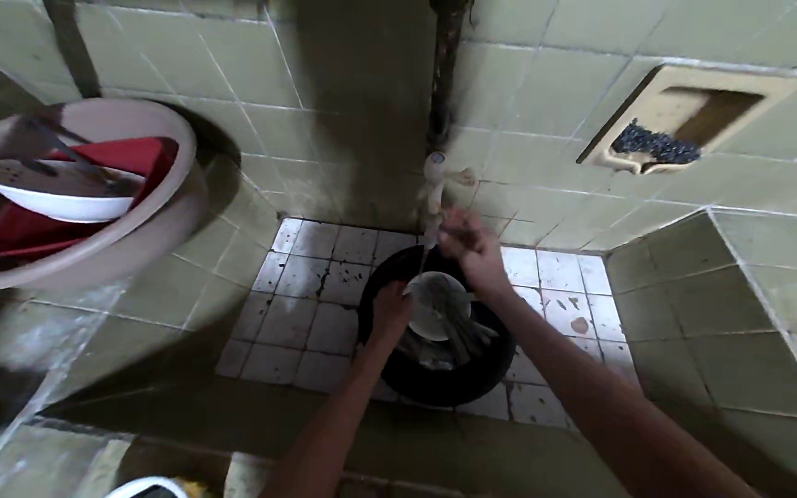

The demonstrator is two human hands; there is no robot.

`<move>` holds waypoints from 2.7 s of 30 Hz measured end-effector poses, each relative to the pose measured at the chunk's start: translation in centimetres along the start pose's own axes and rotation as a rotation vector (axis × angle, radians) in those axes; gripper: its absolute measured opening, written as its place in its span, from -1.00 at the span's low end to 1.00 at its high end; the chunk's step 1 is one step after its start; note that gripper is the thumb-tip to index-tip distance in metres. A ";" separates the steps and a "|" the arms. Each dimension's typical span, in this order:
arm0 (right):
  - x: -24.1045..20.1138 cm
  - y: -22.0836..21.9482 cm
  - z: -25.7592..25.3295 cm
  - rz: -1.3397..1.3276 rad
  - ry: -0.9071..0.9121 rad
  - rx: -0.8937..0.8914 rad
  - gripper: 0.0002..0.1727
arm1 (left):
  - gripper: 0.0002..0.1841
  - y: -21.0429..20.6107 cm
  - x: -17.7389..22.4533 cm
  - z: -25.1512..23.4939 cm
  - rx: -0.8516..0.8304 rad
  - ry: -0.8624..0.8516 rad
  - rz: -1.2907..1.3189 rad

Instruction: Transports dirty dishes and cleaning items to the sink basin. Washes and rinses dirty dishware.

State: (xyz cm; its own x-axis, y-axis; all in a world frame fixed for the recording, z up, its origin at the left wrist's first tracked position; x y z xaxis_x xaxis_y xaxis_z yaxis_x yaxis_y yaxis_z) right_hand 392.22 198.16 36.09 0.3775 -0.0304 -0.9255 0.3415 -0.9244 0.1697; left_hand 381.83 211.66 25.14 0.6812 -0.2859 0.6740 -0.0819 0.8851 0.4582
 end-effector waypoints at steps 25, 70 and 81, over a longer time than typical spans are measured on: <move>6.2 -6.2 2.7 0.484 -0.220 -1.006 -0.66 | -0.79 -2.2 8.1 0.2 -0.164 -0.509 -0.755; -0.4 15.7 14.7 -0.355 -0.568 0.196 -0.66 | -0.23 -11.1 -1.4 -5.0 -0.052 0.142 -0.251; -6.9 44.3 16.1 1.073 -0.320 0.356 -0.67 | -0.46 -12.1 -6.0 -7.5 -0.077 0.310 0.116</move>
State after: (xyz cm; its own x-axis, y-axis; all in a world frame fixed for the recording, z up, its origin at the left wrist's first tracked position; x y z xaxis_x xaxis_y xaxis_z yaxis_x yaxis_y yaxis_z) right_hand 390.91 151.31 44.59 0.0742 -0.9056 -0.4175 -0.2991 -0.4196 0.8570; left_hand 384.19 205.46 11.15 0.8604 -0.0668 0.5053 -0.1249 0.9335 0.3361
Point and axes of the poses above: each hand's wrist, its own z-axis away from the middle knuckle, its own y-axis out of the back of the hand, x = y × z, the point moved 10 cm from there along -z, towards the middle knuckle, and after that the axes turned 12 degrees about y, right-handed, at the moved point
